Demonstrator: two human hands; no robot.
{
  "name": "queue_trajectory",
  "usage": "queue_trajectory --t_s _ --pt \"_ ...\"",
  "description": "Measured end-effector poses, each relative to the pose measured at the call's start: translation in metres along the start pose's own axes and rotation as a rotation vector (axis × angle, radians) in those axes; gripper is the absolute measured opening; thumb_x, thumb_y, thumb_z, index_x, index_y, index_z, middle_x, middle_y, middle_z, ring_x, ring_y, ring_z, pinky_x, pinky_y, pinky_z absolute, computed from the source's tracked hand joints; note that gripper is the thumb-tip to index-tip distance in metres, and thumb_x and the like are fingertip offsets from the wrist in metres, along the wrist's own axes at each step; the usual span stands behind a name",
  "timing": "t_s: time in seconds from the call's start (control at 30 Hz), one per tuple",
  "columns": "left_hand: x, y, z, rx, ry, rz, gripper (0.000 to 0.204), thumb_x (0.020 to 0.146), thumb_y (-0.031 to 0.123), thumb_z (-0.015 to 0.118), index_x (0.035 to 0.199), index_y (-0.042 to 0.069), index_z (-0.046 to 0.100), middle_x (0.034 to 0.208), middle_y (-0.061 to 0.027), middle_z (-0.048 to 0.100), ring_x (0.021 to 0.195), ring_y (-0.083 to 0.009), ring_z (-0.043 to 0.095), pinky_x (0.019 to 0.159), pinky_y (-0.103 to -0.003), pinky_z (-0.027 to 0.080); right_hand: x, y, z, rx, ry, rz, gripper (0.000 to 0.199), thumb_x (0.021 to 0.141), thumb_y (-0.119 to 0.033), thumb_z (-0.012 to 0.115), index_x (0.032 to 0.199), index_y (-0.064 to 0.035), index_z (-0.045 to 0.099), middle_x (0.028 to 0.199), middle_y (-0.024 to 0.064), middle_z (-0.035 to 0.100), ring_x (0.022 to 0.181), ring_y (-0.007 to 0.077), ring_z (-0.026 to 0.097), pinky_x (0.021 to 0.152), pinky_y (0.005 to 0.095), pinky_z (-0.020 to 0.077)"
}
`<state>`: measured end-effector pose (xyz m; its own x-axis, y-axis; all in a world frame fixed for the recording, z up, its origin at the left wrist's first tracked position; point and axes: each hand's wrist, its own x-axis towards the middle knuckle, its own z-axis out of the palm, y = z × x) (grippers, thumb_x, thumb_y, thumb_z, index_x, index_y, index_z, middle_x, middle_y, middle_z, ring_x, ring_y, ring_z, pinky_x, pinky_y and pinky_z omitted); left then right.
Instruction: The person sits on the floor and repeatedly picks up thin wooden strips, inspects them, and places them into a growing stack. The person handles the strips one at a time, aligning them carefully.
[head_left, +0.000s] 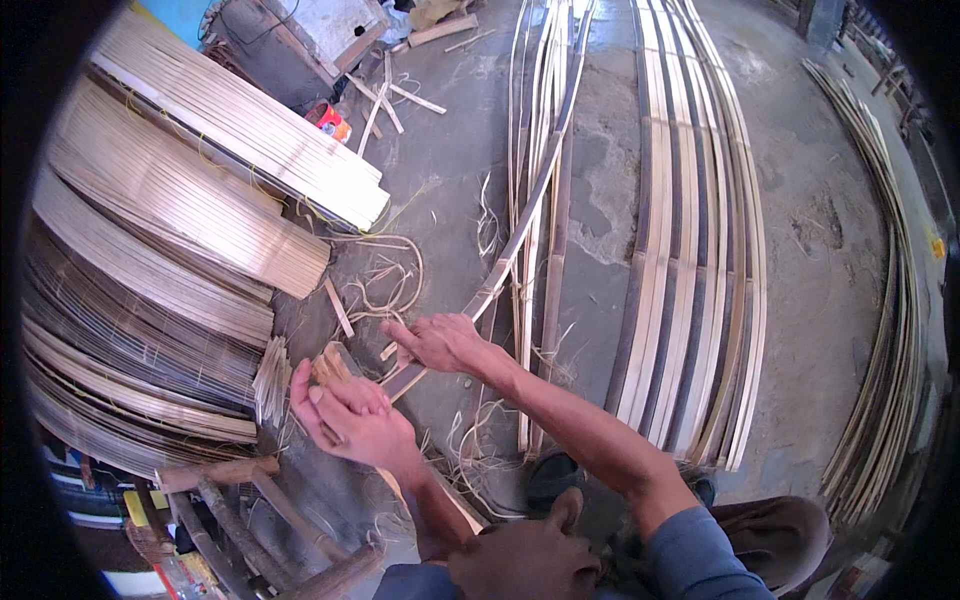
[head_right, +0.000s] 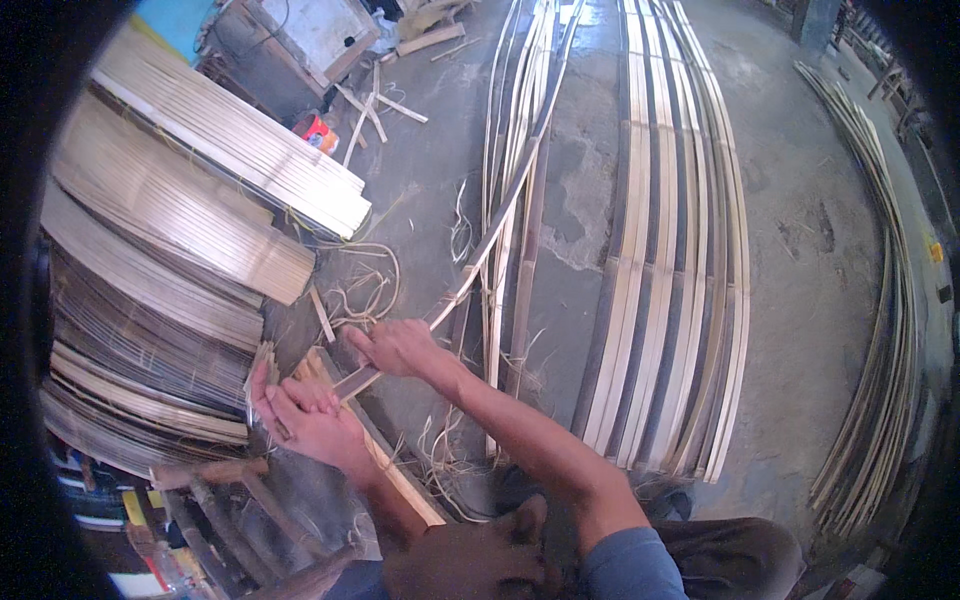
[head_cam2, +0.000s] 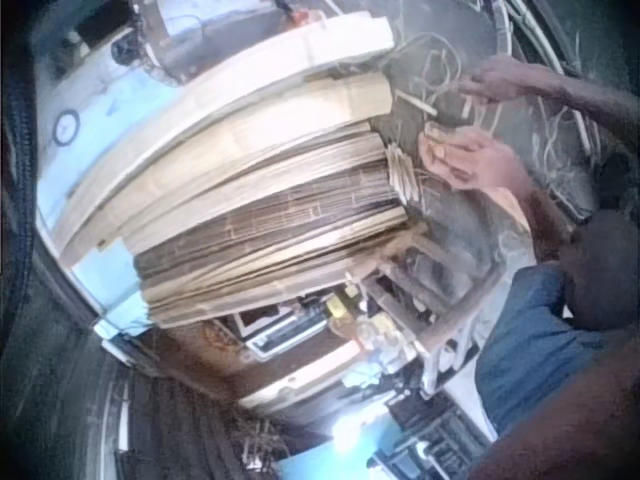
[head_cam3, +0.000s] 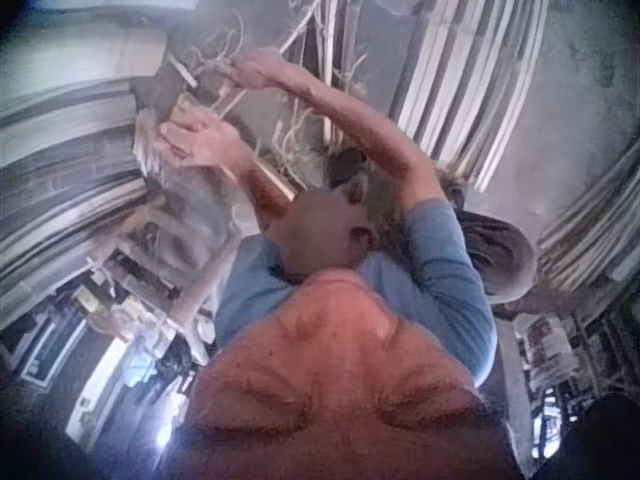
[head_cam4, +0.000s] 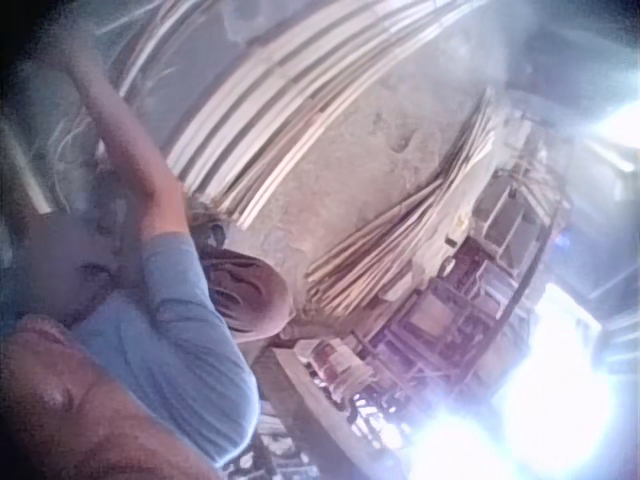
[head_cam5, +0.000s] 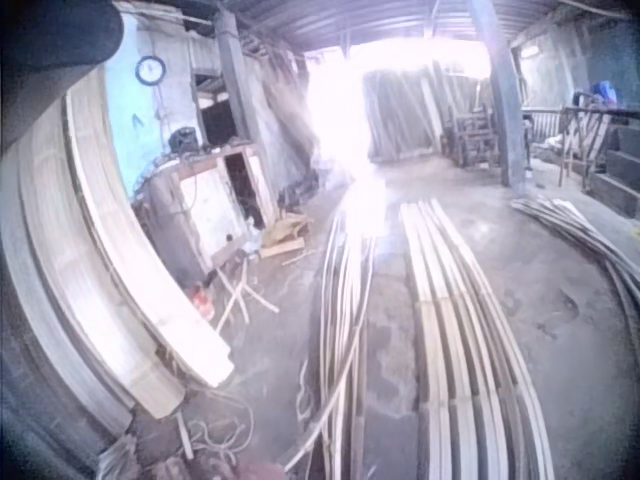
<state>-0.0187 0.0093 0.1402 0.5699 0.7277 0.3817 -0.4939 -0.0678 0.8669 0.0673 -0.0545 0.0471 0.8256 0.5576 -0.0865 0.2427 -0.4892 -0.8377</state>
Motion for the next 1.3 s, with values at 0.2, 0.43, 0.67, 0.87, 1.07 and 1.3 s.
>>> queue_trajectory --t_s 0.2,0.43,0.67,0.87,1.07,1.3 --pt "0.019 -0.032 0.008 0.122 -0.115 -0.082 0.024 0.099 0.01 0.042 0.116 -0.003 0.052 0.054 0.0032 0.033 0.041 -0.0035 0.03 0.036 -0.021 0.025 0.019 0.031 0.03 0.24 -0.061 0.141 0.076 0.097 -0.065 0.018 0.089 -0.0189 0.077 0.09 0.0156 0.07 0.095 0.0362 0.065 0.089 0.0419 0.0462" --pt "0.023 -0.059 0.03 0.314 -0.262 -0.189 0.024 0.095 0.003 0.041 0.113 -0.001 0.056 0.059 0.0024 0.038 0.044 -0.0027 0.031 0.038 -0.021 0.026 0.013 0.053 0.047 0.442 0.068 0.162 0.069 0.099 -0.058 0.023 0.088 -0.0119 0.073 0.093 0.015 0.071 0.092 0.037 0.066 0.084 0.0464 0.0482" --pt "0.038 -0.091 0.021 0.57 -0.404 -0.122 0.03 0.089 0.002 0.05 0.118 0.002 0.057 0.064 0.0016 0.044 0.056 -0.0076 0.045 0.051 -0.023 0.04 0.022 0.078 0.064 0.347 0.088 0.185 0.072 0.098 -0.06 0.019 0.09 -0.0103 0.071 0.1 0.0158 0.07 0.097 0.0389 0.065 0.088 0.0476 0.0461" --pt "0.02 -0.064 -0.146 -0.049 -0.193 -0.084 0.042 0.094 0.011 0.051 0.134 -0.001 0.044 0.092 -0.0045 0.05 0.078 -0.012 0.052 0.078 -0.032 0.049 0.018 0.001 0.049 0.02 0.101 0.003 0.065 0.097 -0.053 0.032 0.069 -0.0094 0.069 0.075 0.0193 0.068 0.077 0.0363 0.068 0.087 0.0465 0.048" --pt "-0.046 -0.019 -0.233 0.385 -0.156 0.136 0.046 0.1 0.029 0.041 0.134 -0.001 0.045 0.109 -0.0128 0.053 0.101 -0.0237 0.053 0.098 -0.039 0.041 -0.024 0.015 0.087 -0.218 0.618 -0.236 0.049 0.093 -0.042 0.051 0.057 -0.0103 0.063 0.054 0.0136 0.06 0.053 0.0322 0.062 0.084 0.0457 0.048" --pt "-0.003 -0.087 -0.082 1.068 -0.982 -0.177 0.051 0.098 0.037 0.051 0.127 -0.005 0.054 0.121 -0.0239 0.06 0.116 -0.0358 0.057 0.1 -0.039 0.042 -0.115 0.003 0.185 -0.138 -0.035 -0.278 0.027 0.093 -0.031 0.051 0.085 -0.0124 0.07 0.076 0.0116 0.069 0.074 0.0257 0.068 0.083 0.0477 0.0431"
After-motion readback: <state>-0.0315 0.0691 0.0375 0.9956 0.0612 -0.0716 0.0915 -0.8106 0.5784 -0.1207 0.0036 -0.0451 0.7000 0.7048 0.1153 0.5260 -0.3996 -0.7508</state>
